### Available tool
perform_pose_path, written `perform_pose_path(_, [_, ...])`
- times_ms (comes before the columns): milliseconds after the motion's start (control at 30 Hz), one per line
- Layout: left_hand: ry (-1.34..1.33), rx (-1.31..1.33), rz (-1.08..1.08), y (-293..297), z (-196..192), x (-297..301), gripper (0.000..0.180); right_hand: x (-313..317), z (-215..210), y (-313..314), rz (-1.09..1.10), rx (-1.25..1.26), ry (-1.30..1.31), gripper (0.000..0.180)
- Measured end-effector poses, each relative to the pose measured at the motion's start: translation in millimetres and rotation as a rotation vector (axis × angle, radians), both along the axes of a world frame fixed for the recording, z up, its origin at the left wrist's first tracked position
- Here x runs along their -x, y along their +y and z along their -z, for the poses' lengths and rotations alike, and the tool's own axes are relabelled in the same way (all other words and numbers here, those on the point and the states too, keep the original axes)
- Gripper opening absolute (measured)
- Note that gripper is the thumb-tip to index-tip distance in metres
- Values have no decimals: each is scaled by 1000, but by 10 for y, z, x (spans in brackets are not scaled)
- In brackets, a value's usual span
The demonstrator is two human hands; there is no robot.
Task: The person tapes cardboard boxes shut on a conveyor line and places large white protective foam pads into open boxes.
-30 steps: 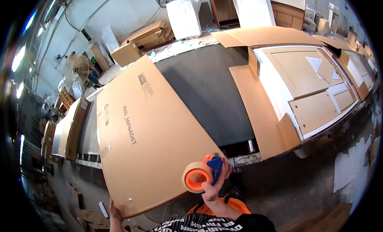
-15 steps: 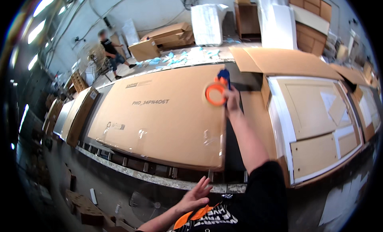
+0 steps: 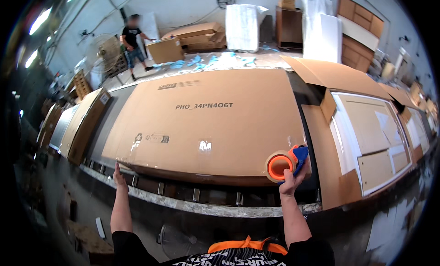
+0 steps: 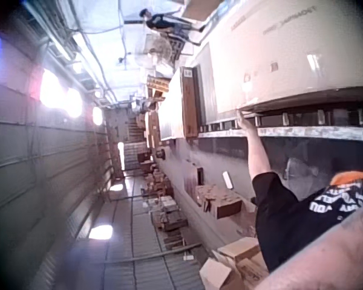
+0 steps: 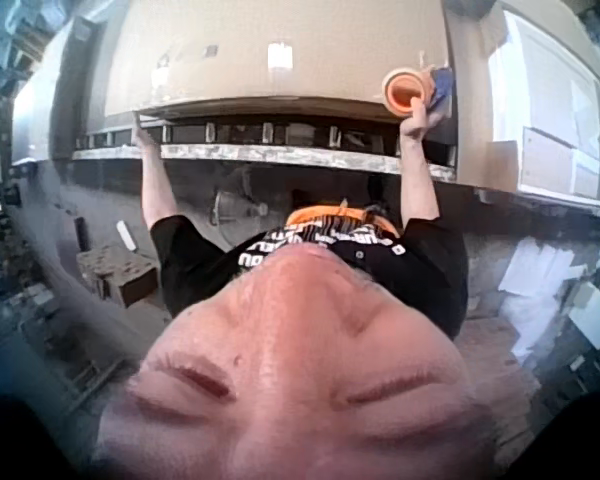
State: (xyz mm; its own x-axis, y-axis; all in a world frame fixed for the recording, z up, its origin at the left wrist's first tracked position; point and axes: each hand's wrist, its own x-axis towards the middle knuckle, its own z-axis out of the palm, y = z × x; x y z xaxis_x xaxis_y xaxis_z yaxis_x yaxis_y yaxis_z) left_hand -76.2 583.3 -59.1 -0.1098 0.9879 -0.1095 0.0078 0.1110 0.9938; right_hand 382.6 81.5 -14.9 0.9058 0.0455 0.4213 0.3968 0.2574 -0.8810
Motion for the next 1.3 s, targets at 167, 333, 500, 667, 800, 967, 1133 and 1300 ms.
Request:
perform_pose_path(167, [8,-99,6,1317,361,623,63,-2,-27,296,39,-95,33,87])
perform_pose_path(333, [-355,97,161,1314,561,233,58,69,-258,264,1,-38,56,86])
perform_pose_path(500, [-378,173,30,373,92,22,59,-379,-260,208,-134,-43,35,82])
perform_pose_path(667, [-325,-55,-114,-751,642,520,62,-1801,-231,114,-264,38,58,79])
perform_pose_path(800, [-41,-82,-244,-2355,134,172,61,-2414,-119,352,-450,29,129,81])
perform_pose_path(967, [214,-116,-276,-3149,-86,160,60,-2541,-243,530,-567,-25,176,77])
perform_pose_path(1133, [375,-3,-229,-3027,-172,467,56,-2555,-348,444,-478,42,37,78])
perform_pose_path(1300, [498,341,-190,-2754,-344,672,35,-1230,-177,591,-430,-178,191,85])
